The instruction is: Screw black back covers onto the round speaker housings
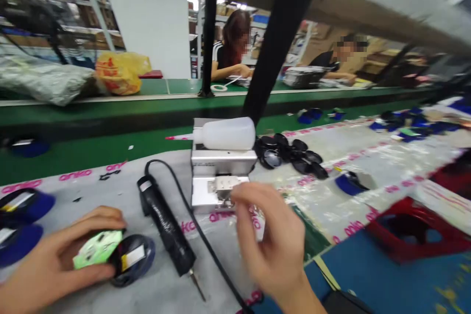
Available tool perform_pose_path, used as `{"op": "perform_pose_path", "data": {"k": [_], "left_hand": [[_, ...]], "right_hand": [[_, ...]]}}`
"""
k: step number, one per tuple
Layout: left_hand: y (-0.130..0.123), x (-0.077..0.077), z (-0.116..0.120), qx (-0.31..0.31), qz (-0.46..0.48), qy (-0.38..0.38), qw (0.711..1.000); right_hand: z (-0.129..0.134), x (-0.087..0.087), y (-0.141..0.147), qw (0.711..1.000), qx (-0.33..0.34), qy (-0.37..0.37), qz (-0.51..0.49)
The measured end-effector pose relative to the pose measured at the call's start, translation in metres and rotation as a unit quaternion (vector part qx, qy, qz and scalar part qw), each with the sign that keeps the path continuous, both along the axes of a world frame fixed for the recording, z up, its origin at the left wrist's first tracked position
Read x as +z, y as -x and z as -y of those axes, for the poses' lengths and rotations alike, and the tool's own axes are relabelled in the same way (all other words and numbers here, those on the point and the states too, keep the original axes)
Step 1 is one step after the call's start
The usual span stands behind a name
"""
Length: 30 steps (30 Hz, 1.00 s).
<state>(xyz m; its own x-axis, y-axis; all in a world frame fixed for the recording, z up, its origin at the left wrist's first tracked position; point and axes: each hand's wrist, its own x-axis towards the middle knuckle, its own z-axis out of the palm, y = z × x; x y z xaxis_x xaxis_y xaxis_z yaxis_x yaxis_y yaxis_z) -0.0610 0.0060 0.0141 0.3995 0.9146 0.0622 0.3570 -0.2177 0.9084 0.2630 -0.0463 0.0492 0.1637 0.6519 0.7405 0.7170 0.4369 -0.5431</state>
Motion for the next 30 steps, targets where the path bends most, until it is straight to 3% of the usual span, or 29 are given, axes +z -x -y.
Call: {"op": "perform_pose_path", "data": {"k": [2,4,7,9,12,15,16,18,22,26,30], "left_hand": [[-0.012,0.006,0.005,-0.010,0.056,0.024,0.998],[-0.019,0.007,0.009,-0.001,0.064,0.011,0.998],[-0.020,0.004,0.015,0.017,0.022,-0.106,0.994],[-0.017,0.002,0.020,-0.002,-0.009,-0.205,0.979],[-0.016,-0.001,0.027,-0.066,-0.038,-0.309,0.948],[-0.019,-0.001,0.028,-0.043,-0.012,-0.329,0.943],[-0.021,0.000,0.027,-0.017,0.002,-0.320,0.947],[-0.022,0.002,0.021,0.021,0.039,-0.227,0.973],[-0.019,0.005,0.004,0.004,0.097,0.006,0.995],[-0.013,0.003,-0.002,0.001,0.112,0.032,0.993],[-0.012,0.001,0.003,-0.012,0.117,0.021,0.993]], "right_hand": [[0.016,0.003,0.039,0.989,0.120,0.068,0.061],[0.019,0.001,0.070,0.967,0.187,0.141,0.104],[0.010,-0.008,0.102,0.944,0.202,0.239,0.103],[0.003,-0.013,0.113,0.927,0.224,0.293,0.069],[-0.004,-0.018,0.119,0.913,0.276,0.301,0.016],[-0.008,-0.020,0.118,0.919,0.291,0.265,-0.022],[-0.010,-0.021,0.116,0.919,0.294,0.261,-0.037],[-0.014,-0.023,0.114,0.913,0.297,0.272,-0.069],[-0.021,-0.025,0.108,0.904,0.287,0.302,-0.093],[-0.024,-0.023,0.102,0.920,0.287,0.263,-0.048],[-0.023,-0.028,0.101,0.956,0.237,0.174,0.007]]}}
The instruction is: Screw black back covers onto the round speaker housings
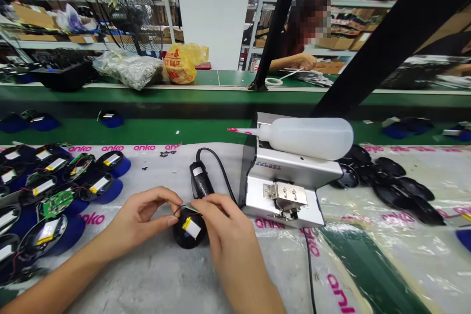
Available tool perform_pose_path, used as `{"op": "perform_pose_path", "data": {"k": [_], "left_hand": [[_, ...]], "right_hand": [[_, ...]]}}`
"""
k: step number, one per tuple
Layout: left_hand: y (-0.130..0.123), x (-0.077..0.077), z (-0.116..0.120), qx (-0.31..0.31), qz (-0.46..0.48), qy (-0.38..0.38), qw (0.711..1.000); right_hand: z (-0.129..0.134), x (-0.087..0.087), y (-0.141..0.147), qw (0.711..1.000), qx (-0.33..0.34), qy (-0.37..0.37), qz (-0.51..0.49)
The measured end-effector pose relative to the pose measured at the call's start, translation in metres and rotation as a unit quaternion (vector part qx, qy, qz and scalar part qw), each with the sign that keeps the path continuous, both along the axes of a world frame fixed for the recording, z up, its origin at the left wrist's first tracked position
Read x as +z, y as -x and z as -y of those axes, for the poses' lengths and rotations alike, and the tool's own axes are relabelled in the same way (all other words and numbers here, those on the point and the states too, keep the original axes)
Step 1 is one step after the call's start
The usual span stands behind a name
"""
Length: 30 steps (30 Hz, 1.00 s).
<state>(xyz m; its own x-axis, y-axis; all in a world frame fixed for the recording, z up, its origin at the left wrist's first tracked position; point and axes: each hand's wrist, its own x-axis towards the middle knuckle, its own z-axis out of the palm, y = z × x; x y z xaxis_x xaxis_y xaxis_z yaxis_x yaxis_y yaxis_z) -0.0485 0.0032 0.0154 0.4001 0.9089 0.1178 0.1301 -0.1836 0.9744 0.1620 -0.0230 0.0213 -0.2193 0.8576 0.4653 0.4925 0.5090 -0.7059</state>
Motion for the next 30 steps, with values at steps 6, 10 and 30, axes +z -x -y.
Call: {"op": "perform_pose_path", "data": {"k": [6,10,30], "left_hand": [[0.003,0.004,0.002,-0.016,-0.072,-0.056,0.996],[0.014,0.000,-0.014,0.148,-0.203,-0.103,0.963],[0.022,-0.001,-0.031,0.196,0.051,0.066,0.977]], "right_hand": [[0.009,-0.014,0.008,0.994,-0.061,-0.082,0.032],[0.013,-0.017,0.011,0.994,-0.035,-0.094,0.034],[0.014,-0.017,0.009,0.989,-0.027,0.070,-0.124]]}}
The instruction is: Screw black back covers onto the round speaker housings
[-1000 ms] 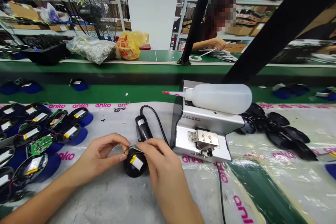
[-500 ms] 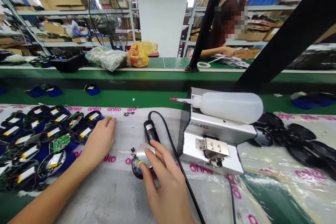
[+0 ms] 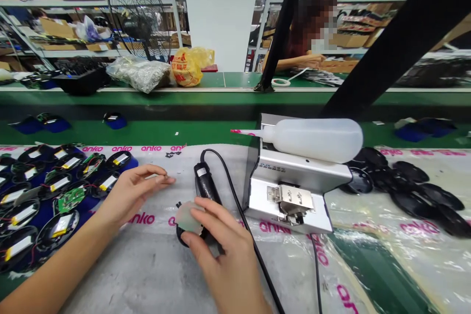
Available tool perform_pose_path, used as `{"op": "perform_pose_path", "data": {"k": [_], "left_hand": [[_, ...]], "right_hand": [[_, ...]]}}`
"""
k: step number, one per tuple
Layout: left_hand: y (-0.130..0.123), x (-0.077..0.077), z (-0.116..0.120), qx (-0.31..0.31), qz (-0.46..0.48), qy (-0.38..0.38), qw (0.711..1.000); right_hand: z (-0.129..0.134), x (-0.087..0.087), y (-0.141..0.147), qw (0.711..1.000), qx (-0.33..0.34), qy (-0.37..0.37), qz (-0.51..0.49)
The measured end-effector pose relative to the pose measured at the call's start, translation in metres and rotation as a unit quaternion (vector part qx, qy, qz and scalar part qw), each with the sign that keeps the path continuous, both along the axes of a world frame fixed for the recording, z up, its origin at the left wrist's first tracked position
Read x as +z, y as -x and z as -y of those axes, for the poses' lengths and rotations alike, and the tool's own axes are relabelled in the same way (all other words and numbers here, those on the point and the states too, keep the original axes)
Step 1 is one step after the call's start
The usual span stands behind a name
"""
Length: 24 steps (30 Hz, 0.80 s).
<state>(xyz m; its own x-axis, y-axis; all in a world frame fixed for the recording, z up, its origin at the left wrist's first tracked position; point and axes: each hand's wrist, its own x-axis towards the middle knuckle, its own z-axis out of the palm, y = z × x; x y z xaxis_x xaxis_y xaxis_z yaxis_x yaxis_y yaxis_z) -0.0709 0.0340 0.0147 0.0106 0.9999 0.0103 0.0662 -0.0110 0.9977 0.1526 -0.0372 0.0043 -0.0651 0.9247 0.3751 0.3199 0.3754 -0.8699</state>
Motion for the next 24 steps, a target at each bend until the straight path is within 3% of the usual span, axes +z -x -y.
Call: {"op": "perform_pose_path", "data": {"k": [4,10,24], "left_hand": [[-0.006,0.001,0.006,-0.047,0.168,0.066,0.982],[-0.016,-0.010,0.012,-0.119,0.296,0.155,0.935],[-0.025,-0.011,0.019,-0.154,0.327,0.204,0.910]], "right_hand": [[0.001,0.003,0.000,0.996,-0.003,-0.065,0.058],[0.004,0.004,-0.001,0.987,-0.003,-0.125,0.100],[0.007,0.000,0.001,0.977,0.049,-0.142,0.149]]}}
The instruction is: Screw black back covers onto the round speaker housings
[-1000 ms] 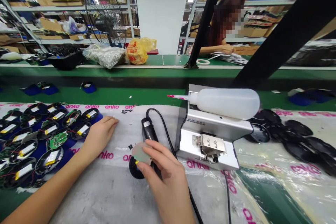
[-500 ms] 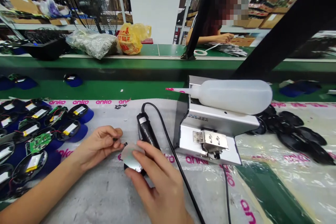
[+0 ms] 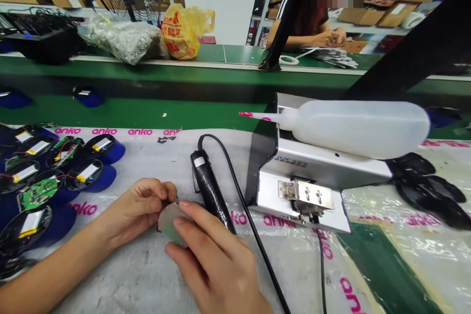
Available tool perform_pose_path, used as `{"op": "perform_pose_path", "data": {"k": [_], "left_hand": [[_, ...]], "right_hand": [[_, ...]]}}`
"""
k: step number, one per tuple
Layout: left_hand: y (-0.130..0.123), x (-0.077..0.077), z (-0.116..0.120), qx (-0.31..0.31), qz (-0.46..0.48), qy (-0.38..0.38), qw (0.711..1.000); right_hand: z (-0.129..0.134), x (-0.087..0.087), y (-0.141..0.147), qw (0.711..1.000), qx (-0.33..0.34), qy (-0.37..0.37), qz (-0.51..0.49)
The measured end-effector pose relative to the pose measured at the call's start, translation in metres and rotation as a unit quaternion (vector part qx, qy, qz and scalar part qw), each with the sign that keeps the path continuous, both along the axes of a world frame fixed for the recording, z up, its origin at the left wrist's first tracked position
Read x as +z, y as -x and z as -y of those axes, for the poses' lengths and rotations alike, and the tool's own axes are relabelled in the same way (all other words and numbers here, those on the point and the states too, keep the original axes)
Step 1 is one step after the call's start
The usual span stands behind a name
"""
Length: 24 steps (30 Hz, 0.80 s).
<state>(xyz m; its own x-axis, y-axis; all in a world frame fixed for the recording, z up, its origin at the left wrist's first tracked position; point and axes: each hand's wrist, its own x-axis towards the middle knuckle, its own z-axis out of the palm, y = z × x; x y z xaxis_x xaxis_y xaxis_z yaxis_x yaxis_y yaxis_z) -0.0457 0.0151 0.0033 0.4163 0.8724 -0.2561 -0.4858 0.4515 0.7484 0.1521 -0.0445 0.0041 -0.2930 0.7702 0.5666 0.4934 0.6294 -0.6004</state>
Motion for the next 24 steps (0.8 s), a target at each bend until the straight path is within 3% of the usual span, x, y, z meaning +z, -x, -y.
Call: {"op": "perform_pose_path", "data": {"k": [12,20,24], "left_hand": [[-0.0001,0.0000,-0.0006,-0.002,-0.014,-0.036,0.999],[0.0046,0.0034,0.0020,0.022,-0.083,-0.119,0.989],[0.0033,0.0062,0.0070,0.042,-0.154,-0.186,0.969]], "right_hand": [[0.0000,0.0014,0.0005,1.000,-0.019,0.006,-0.002],[-0.0013,0.0016,0.0040,0.998,-0.054,0.020,-0.041],[-0.0001,0.0000,0.0033,0.996,-0.065,0.030,-0.058]]}}
